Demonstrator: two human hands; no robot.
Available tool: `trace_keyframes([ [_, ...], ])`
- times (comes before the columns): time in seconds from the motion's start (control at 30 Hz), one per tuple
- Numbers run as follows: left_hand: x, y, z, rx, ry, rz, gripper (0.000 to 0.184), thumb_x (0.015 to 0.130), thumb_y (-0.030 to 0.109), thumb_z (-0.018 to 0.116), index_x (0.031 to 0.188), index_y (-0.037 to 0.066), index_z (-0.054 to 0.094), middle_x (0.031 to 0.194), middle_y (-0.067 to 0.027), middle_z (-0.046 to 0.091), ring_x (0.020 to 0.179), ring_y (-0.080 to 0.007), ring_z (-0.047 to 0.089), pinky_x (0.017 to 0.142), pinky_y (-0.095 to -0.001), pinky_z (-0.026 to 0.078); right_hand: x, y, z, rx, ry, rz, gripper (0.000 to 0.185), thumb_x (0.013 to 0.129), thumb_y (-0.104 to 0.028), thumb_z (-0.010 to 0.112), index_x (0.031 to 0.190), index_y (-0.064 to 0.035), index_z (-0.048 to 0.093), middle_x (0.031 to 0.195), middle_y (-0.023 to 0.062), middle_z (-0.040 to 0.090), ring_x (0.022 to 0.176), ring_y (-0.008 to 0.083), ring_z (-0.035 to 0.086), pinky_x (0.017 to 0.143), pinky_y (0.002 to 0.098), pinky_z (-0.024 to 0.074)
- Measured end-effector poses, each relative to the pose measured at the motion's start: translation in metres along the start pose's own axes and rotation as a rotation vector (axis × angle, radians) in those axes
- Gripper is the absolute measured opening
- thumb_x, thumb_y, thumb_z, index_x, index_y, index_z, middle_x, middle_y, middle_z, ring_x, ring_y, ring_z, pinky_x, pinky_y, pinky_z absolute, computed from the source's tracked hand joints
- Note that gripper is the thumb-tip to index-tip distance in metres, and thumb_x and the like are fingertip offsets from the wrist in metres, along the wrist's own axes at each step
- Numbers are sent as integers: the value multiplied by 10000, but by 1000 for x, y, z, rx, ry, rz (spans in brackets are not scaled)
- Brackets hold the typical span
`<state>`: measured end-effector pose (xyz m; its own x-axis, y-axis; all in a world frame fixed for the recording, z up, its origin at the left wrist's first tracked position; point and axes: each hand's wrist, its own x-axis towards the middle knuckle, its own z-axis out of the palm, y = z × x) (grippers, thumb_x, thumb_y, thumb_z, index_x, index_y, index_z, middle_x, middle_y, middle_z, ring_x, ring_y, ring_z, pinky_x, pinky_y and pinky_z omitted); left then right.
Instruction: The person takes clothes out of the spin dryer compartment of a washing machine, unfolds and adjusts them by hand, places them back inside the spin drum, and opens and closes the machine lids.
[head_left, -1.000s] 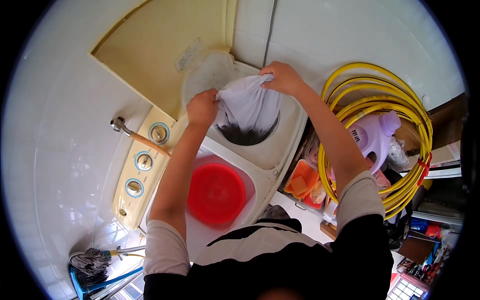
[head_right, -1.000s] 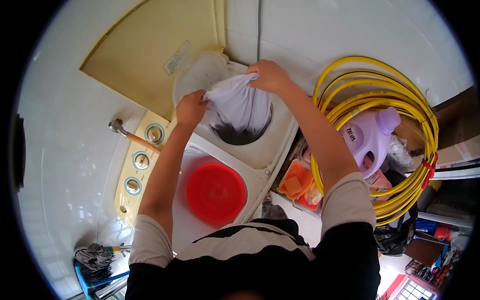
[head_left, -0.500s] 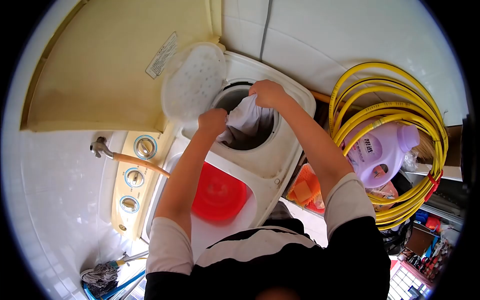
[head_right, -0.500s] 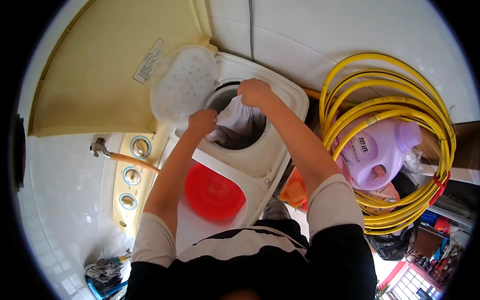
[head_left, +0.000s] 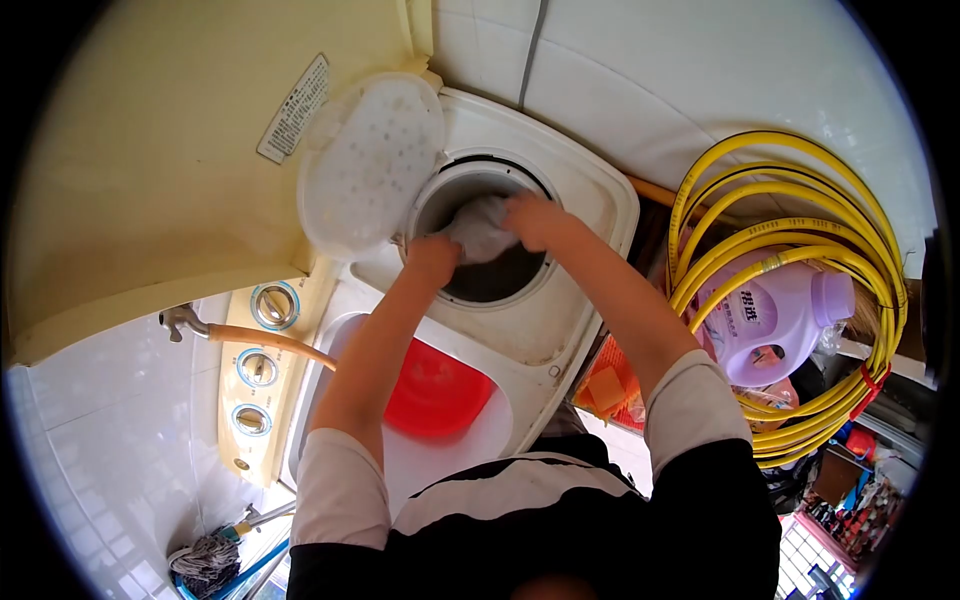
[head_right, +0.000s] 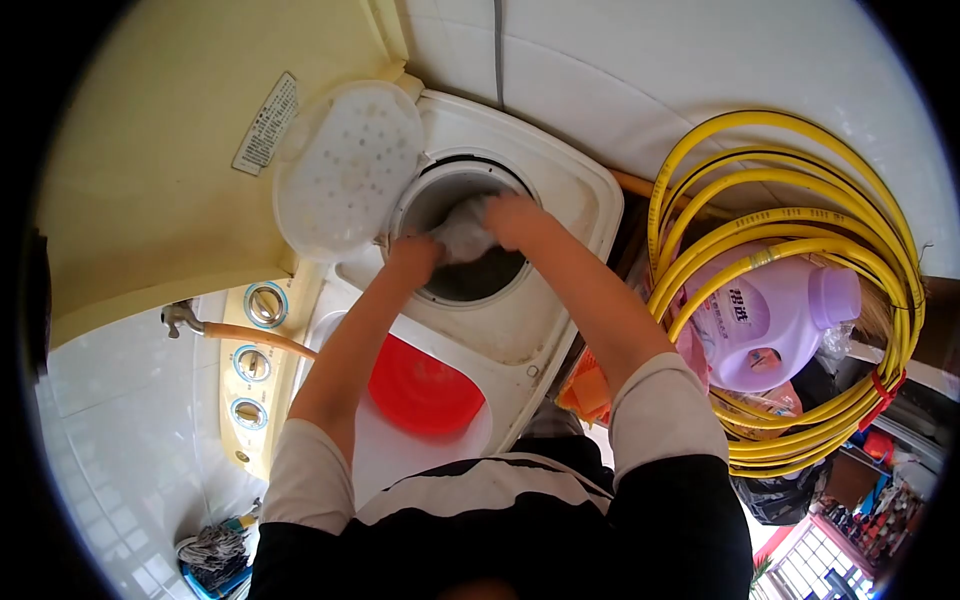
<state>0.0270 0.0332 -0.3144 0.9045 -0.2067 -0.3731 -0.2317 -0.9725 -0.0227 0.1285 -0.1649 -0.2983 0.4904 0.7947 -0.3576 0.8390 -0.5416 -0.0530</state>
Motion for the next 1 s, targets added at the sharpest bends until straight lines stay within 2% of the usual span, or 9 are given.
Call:
trace_keyframes([
  [0.17, -15, 16, -25, -39, -245, -24, 206, 798, 133, 589, 987, 148, 670, 976, -97, 667, 894, -295, 660, 733, -431, 529, -9, -9, -29, 246, -368, 122, 441, 770, -4, 523, 1157, -175, 649, 1164, 80, 626, 1115, 258, 565, 910, 366, 476],
  [0.37, -123, 31, -100, -759, 919, -173, 177, 813, 49, 633, 977, 104, 669, 857, -57, 683, 682, -221, 644, 580, -323, 498, -44, -14, -62, 498, 146, 129, 375, 806, -26, 512, 1143, -133, 638, 1111, 94, 645, 1037, 275, 600, 858, 376, 498],
  [0.43, -163, 24, -118, -573, 1376, -386, 171, 796, -30, 635, 959, 19, 638, 789, -52, 639, 665, -149, 586, 567, -267, 461, -65, -28, -71, 539, 380, 81, 322, 815, -57, 529, 1109, -117, 645, 1070, 89, 663, 977, 284, 626, 809, 375, 517],
  [0.5, -190, 7, -135, -455, 1595, -581, 409, 827, 88, 675, 1178, 15, 479, 1149, -116, 547, 919, -181, 542, 755, -283, 456, -94, -53, -91, 890, 575, 43, 308, 825, -16, 537, 1101, -102, 642, 1027, 96, 669, 920, 263, 640, 799, 340, 518],
  [0.6, -196, -14, -187, -609, 1542, -413, 644, 784, 128, 720, 1304, -9, 366, 1226, -145, 478, 1113, -219, 459, 954, -384, 357, -126, -85, -88, 1216, 635, -41, 301, 832, 2, 562, 1108, -90, 638, 984, 103, 671, 883, 243, 650, 795, 309, 513],
  [0.73, -185, -18, -179, -729, 1474, -269, 476, 793, 105, 692, 1197, -6, 465, 1116, -126, 526, 1006, -232, 520, 891, -350, 413, -175, -129, -70, 1290, 529, -75, 288, 846, -36, 576, 1122, -92, 636, 986, 114, 673, 888, 240, 656, 801, 301, 509],
  [0.8, -189, 7, -163, -625, 1380, -379, 447, 674, -8, 682, 1087, 11, 512, 1001, -143, 543, 941, -299, 544, 838, -352, 436, -204, -150, -60, 1180, 403, -131, 265, 868, -105, 568, 1125, -97, 637, 1005, 108, 676, 896, 244, 655, 809, 315, 507],
  [0.87, -187, 37, -153, -501, 1329, -178, 459, 573, -57, 641, 1008, 51, 547, 1002, -137, 563, 937, -352, 543, 783, -409, 452, -230, -170, -57, 1089, 340, -163, 261, 877, -143, 565, 1123, -97, 639, 1015, 104, 677, 897, 246, 654, 811, 323, 506],
  [1.0, -170, 76, -94, -354, 1209, -125, 371, 628, -40, 585, 972, 98, 570, 968, -99, 542, 926, -304, 537, 774, -419, 424, -273, -196, -55, 1095, 60, -186, 244, 884, -188, 569, 1097, -104, 653, 1005, 95, 681, 893, 253, 653, 792, 340, 503],
])
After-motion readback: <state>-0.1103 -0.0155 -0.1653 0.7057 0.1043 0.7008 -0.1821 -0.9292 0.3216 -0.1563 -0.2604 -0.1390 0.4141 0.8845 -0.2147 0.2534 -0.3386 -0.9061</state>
